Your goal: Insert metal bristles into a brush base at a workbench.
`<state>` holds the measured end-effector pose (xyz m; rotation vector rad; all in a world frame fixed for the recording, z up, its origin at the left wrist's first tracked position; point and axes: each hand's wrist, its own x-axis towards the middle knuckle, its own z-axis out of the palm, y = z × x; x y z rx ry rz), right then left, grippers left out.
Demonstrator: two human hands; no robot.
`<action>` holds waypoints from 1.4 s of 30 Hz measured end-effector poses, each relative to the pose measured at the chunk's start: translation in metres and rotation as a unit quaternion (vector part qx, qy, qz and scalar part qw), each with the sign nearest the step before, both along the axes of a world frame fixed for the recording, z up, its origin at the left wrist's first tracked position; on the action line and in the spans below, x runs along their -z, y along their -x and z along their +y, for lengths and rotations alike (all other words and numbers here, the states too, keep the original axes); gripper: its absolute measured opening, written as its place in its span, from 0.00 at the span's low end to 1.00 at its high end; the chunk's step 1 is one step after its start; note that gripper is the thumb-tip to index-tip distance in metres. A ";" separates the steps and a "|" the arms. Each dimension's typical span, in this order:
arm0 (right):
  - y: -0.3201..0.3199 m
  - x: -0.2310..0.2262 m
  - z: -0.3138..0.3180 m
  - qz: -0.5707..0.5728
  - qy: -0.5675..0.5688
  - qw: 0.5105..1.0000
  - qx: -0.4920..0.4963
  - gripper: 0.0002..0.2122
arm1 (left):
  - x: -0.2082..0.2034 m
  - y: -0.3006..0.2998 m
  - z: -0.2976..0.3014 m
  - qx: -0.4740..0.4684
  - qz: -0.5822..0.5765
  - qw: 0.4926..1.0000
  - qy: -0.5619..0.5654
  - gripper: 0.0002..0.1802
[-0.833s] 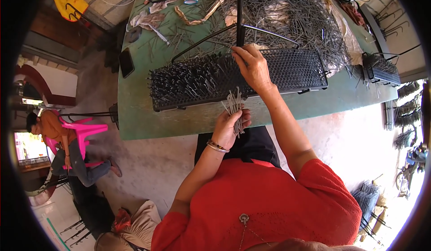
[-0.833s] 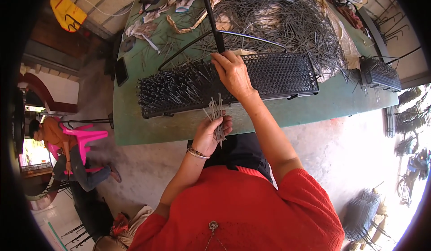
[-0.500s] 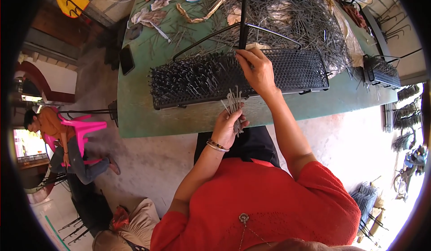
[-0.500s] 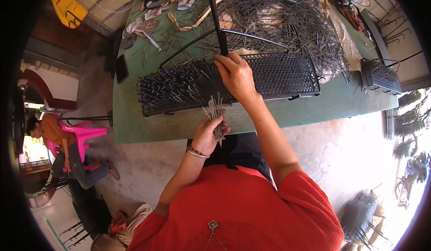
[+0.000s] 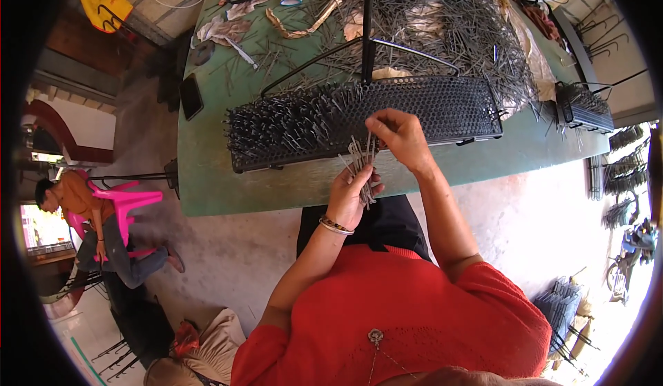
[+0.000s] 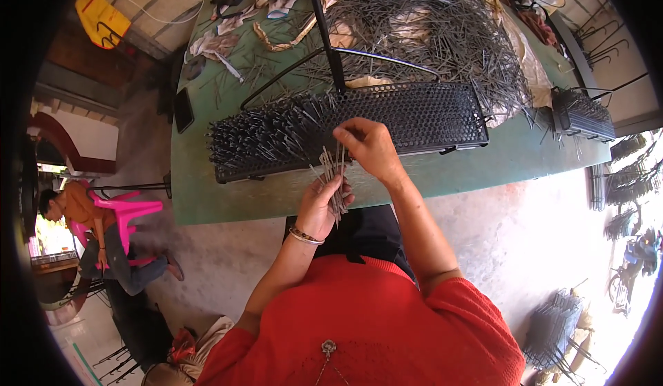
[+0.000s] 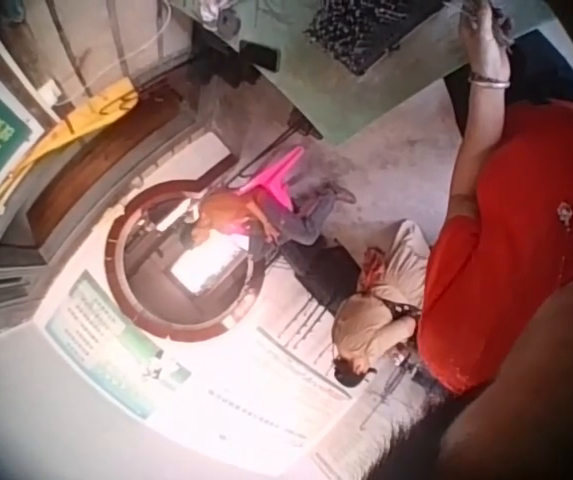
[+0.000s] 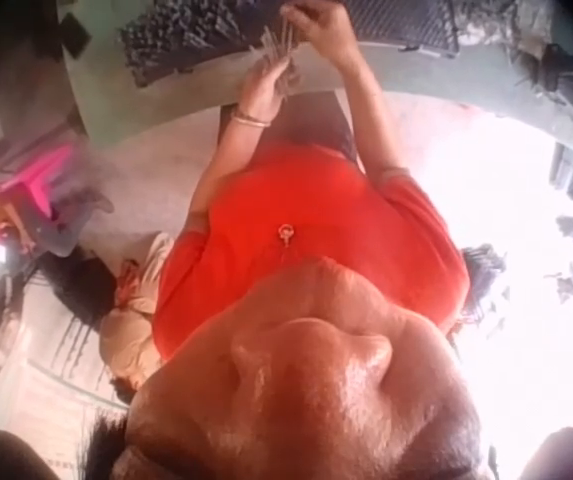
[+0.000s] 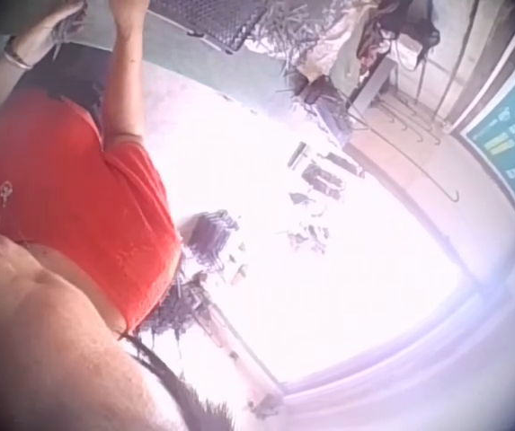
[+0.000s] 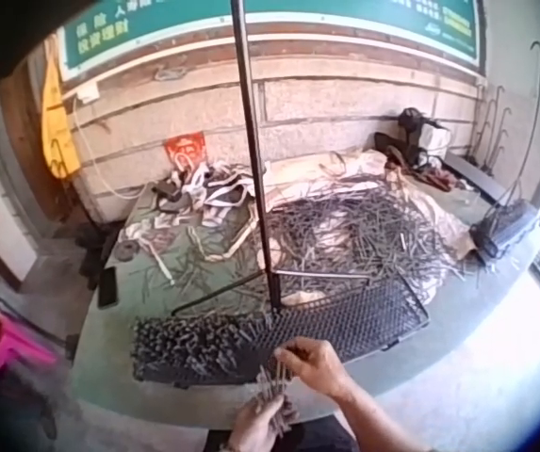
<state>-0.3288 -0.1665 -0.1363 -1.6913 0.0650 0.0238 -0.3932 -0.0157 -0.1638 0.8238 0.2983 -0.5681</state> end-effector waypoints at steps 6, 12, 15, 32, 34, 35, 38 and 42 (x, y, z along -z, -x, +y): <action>-0.021 -0.019 -0.011 -0.059 -0.031 0.997 0.041 0.09 | 0.002 0.001 0.000 0.011 -0.003 1.000 0.000 0.12; -0.034 -0.019 -0.017 -0.053 -0.060 0.996 0.038 0.09 | -0.009 -0.004 0.000 0.007 0.025 1.000 0.013 0.14; -0.032 -0.019 -0.018 -0.029 -0.081 0.996 -0.031 0.09 | -0.003 -0.003 0.001 -0.001 0.045 0.999 0.013 0.12; -0.063 -0.008 -0.020 -0.220 0.053 0.955 0.192 0.07 | 0.003 0.005 -0.001 0.011 0.041 0.999 -0.020 0.10; -0.066 -0.007 -0.019 -0.229 0.108 0.950 0.181 0.06 | 0.002 0.005 0.000 0.011 0.046 0.999 -0.025 0.10; -0.066 -0.008 -0.017 -0.229 0.107 0.950 0.181 0.06 | 0.003 0.005 0.000 0.011 0.045 0.999 -0.026 0.10; -0.067 -0.008 -0.013 -0.279 0.171 0.924 0.196 0.06 | 0.003 0.006 0.002 0.013 0.042 0.999 -0.028 0.10; -0.070 -0.006 -0.011 -0.315 0.183 0.913 0.183 0.05 | 0.004 0.006 0.002 0.015 0.042 0.999 -0.024 0.09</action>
